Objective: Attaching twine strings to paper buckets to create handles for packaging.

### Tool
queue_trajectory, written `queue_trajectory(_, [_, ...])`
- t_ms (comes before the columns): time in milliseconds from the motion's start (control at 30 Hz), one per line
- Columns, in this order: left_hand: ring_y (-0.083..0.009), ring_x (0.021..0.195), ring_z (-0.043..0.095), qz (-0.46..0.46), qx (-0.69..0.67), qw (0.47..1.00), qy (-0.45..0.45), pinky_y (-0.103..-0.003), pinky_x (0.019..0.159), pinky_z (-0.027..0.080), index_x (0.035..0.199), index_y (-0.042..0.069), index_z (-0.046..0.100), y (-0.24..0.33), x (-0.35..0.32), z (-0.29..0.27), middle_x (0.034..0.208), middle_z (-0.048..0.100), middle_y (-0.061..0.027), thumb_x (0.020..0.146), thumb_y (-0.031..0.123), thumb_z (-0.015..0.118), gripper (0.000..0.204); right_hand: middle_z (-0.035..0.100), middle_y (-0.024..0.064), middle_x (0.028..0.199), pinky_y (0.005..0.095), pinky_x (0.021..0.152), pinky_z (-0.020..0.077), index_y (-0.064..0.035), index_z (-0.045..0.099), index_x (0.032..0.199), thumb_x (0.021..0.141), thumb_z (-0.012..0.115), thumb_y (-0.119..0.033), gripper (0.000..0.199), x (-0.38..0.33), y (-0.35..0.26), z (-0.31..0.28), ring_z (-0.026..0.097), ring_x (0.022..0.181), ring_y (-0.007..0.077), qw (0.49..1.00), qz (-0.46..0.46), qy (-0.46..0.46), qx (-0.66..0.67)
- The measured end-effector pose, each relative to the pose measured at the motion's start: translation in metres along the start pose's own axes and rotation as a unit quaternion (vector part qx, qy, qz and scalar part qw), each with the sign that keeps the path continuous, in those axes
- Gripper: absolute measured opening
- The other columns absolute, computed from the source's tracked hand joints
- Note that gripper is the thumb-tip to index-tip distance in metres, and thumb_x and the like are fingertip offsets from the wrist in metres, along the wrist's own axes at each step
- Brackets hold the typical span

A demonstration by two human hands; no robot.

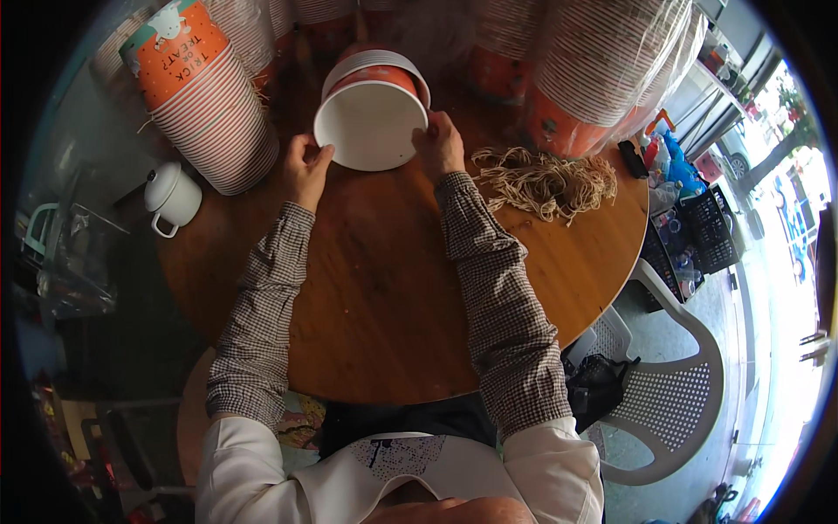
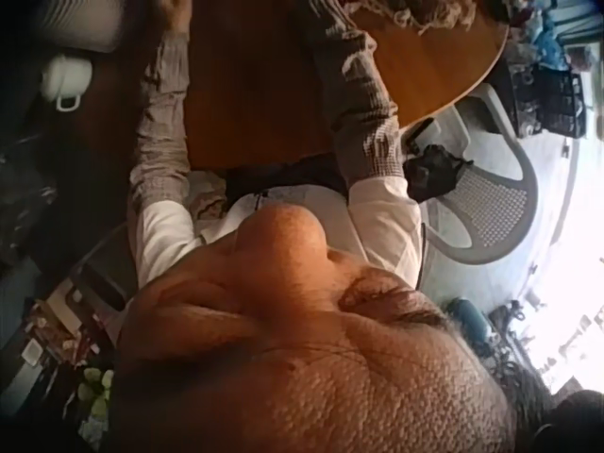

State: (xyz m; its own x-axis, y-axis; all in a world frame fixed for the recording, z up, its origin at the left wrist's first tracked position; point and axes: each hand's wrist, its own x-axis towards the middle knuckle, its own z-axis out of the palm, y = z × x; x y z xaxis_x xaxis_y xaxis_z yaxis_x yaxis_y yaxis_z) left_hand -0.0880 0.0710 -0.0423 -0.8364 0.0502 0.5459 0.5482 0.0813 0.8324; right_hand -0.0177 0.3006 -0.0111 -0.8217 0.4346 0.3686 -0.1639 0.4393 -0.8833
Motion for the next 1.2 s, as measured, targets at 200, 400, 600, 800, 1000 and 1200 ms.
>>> queue_trajectory(200, [-0.0121, 0.082, 0.052, 0.133, 0.137, 0.981, 0.042, -0.026, 0.069, 0.046, 0.102, 0.002, 0.053, 0.025, -0.012, -0.017, 0.092, 0.054, -0.0039, 0.086, 0.011, 0.066, 0.023, 0.066, 0.0117, 0.105, 0.0344, 0.081, 0.0503, -0.0029, 0.055, 0.116, 0.077, 0.067, -0.009, 0.041, -0.006, -0.008, -0.013, 0.064, 0.092, 0.0226, 0.989, -0.072, -0.101, 0.085])
queue_trajectory(400, [-0.0152, 0.073, 0.051, 0.168, 0.104, 0.979, 0.053, -0.027, 0.061, 0.044, 0.092, 0.002, 0.051, 0.064, -0.056, -0.015, 0.088, 0.051, -0.005, 0.084, 0.007, 0.066, 0.018, 0.067, 0.0099, 0.098, 0.029, 0.079, 0.0507, -0.0005, 0.059, 0.112, 0.083, 0.07, -0.016, 0.034, -0.041, -0.011, -0.061, 0.063, 0.087, 0.015, 0.975, -0.044, -0.169, 0.138])
queue_trajectory(600, [-0.022, 0.082, 0.055, 0.235, 0.154, 0.96, -0.007, -0.03, 0.066, 0.046, 0.094, 0.001, 0.047, 0.084, -0.087, 0.001, 0.121, 0.056, -0.0158, 0.082, -0.001, 0.056, 0.015, 0.069, 0.0113, 0.081, 0.0322, 0.068, 0.0527, -0.0025, 0.068, 0.093, 0.085, 0.069, -0.021, 0.02, -0.062, 0.018, -0.152, 0.066, 0.073, 0.0187, 0.99, -0.041, 0.118, -0.065])
queue_trajectory(800, [-0.0333, 0.093, 0.058, 0.258, 0.243, 0.933, 0.056, -0.039, 0.079, 0.049, 0.092, 0.001, 0.048, 0.073, -0.064, -0.01, 0.113, 0.058, -0.017, 0.081, 0.0, 0.055, 0.013, 0.07, 0.0137, 0.085, 0.0396, 0.077, 0.0518, -0.0096, 0.071, 0.09, 0.08, 0.068, -0.031, 0.024, -0.067, 0.062, -0.204, 0.067, 0.085, 0.0296, 0.939, 0.069, 0.19, -0.277])
queue_trajectory(1000, [-0.0323, 0.096, 0.058, 0.217, 0.241, 0.945, 0.052, -0.038, 0.08, 0.049, 0.1, 0.001, 0.049, 0.072, -0.065, -0.017, 0.116, 0.056, -0.0166, 0.081, 0.005, 0.062, 0.024, 0.061, 0.0066, 0.102, 0.0384, 0.08, 0.0486, -0.0168, 0.069, 0.092, 0.082, 0.061, -0.019, 0.013, -0.063, 0.043, -0.173, 0.06, 0.096, 0.0282, 0.946, -0.049, 0.115, -0.299])
queue_trajectory(1200, [-0.0311, 0.102, 0.055, 0.278, 0.257, 0.924, 0.048, -0.039, 0.083, 0.048, 0.107, 0.001, 0.05, 0.098, -0.073, -0.01, 0.125, 0.049, -0.0199, 0.08, 0.009, 0.068, 0.034, 0.06, 0.0036, 0.102, 0.0395, 0.08, 0.0487, -0.0168, 0.07, 0.092, 0.081, 0.062, -0.023, 0.014, -0.052, 0.045, -0.16, 0.059, 0.099, 0.0265, 0.927, -0.081, 0.002, -0.365])
